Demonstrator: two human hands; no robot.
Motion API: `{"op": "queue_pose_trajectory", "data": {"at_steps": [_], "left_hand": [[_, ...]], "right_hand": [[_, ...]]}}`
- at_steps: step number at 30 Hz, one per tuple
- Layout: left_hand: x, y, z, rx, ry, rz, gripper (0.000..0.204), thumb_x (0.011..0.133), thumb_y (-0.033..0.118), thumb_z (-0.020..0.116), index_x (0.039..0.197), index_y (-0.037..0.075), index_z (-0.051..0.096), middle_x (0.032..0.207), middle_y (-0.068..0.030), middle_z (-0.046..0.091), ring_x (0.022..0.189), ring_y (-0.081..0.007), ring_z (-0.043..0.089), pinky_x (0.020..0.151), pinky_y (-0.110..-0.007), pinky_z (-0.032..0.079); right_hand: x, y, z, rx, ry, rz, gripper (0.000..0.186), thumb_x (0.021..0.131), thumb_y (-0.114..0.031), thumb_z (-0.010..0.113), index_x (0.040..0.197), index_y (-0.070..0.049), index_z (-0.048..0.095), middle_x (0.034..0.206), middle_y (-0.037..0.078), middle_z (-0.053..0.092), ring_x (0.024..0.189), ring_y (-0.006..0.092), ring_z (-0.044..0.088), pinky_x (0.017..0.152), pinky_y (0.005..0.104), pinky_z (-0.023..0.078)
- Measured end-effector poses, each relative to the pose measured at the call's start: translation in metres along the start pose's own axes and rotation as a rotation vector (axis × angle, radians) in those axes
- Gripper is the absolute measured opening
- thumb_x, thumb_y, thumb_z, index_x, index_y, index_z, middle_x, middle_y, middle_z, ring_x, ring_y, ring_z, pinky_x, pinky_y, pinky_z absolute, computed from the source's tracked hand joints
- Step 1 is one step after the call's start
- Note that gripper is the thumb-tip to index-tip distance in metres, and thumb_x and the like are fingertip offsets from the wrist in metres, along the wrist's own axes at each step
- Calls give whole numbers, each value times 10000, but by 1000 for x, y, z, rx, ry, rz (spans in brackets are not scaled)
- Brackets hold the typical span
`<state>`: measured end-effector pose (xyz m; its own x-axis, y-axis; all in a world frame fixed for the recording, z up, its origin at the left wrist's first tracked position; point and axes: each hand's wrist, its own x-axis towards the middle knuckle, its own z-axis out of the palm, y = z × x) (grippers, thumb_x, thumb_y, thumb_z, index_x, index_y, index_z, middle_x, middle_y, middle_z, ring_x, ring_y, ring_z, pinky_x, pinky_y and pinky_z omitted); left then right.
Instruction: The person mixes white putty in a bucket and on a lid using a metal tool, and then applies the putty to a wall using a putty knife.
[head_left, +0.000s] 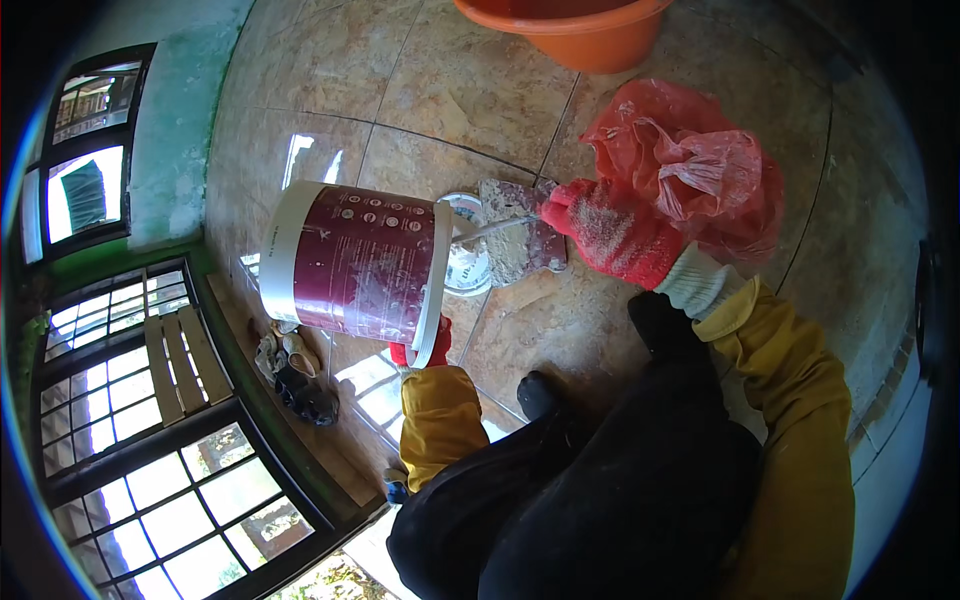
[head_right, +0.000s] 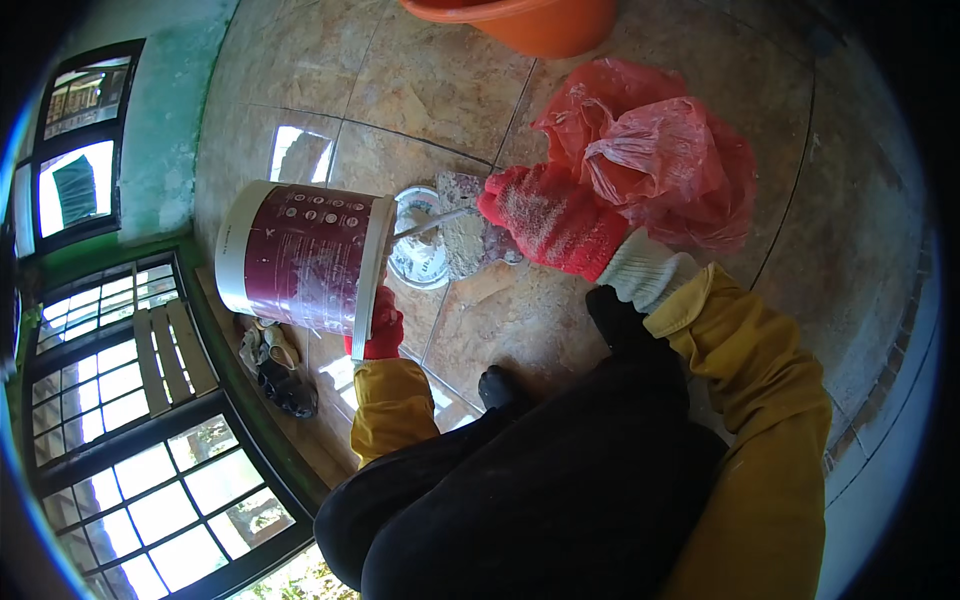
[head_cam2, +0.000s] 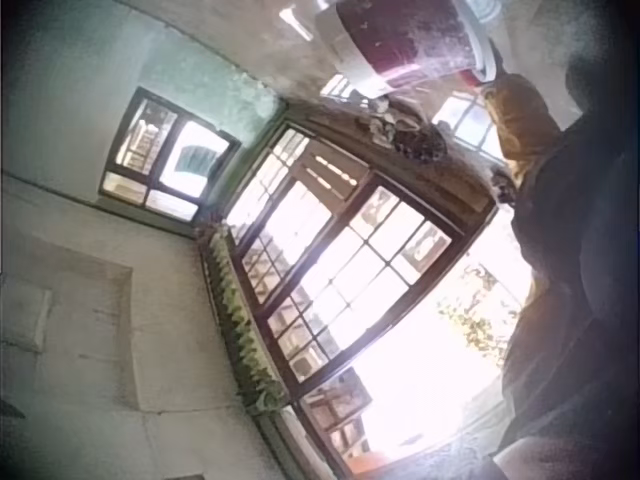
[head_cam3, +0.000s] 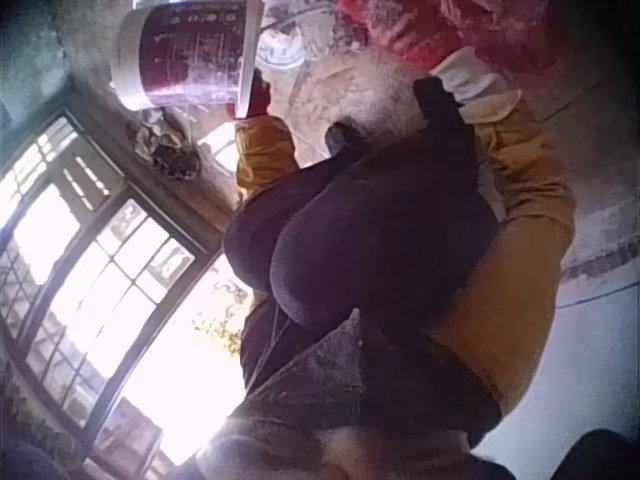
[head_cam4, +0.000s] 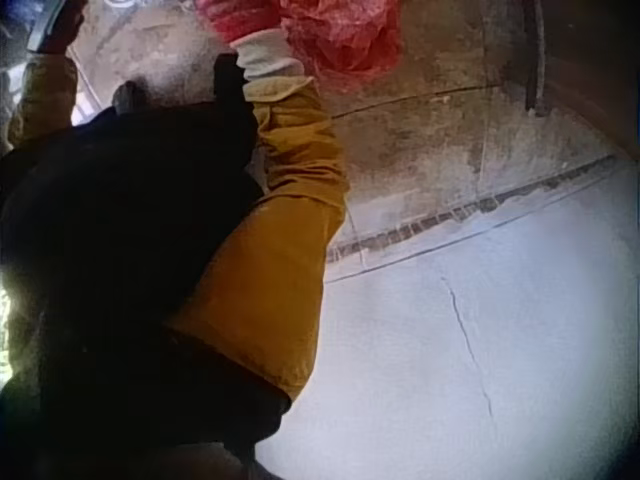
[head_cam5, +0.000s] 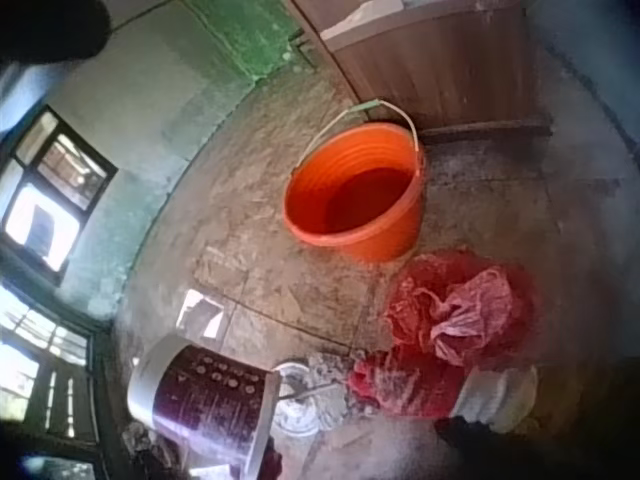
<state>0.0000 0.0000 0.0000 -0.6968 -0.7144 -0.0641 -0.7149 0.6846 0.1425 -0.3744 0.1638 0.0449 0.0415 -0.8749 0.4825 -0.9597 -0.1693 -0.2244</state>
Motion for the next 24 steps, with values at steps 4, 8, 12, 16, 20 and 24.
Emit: {"op": "queue_pose_trajectory", "data": {"at_steps": [4,8,12,16,20,24], "left_hand": [[6,15,-2,305,96,-152,304,682,303,633,951,163,625,952,-54,632,823,-257,607,714,-413,482],[-24,-12,11,-1264,176,-414,359,792,310,550,1063,75,545,851,-95,580,623,-200,546,508,-337,448],[-1,-23,19,-1484,76,-244,400,844,322,491,1121,33,486,821,-104,530,557,-155,470,442,-281,381],[-4,-37,19,-1277,102,-231,406,840,334,491,1121,42,492,875,-112,530,572,-167,482,459,-292,389],[-6,-32,21,-46,107,19,392,843,316,491,1128,48,487,909,-93,532,666,-189,525,535,-308,437],[-7,-21,21,-76,73,-154,393,842,305,485,1148,58,479,946,-85,545,796,-215,551,652,-332,463]], "right_hand": [[-3,1,12,177,5,106,303,703,-153,574,1002,-129,528,992,71,545,903,271,570,740,414,446],[-2,-15,0,29,19,-1,282,715,-157,560,991,-111,529,990,80,551,860,259,583,701,392,455],[-4,-2,-3,142,133,49,263,728,-167,539,980,-97,528,981,93,552,772,251,590,630,394,451],[15,-19,-3,-366,11,70,166,725,-183,525,849,-78,560,780,96,551,621,228,570,495,390,421],[46,-36,-17,-385,-153,110,181,724,-164,521,875,-73,559,818,110,547,650,225,564,544,382,443],[64,-55,-23,-427,50,6,121,696,-189,540,737,-76,554,652,88,520,521,189,525,392,344,368]]}}
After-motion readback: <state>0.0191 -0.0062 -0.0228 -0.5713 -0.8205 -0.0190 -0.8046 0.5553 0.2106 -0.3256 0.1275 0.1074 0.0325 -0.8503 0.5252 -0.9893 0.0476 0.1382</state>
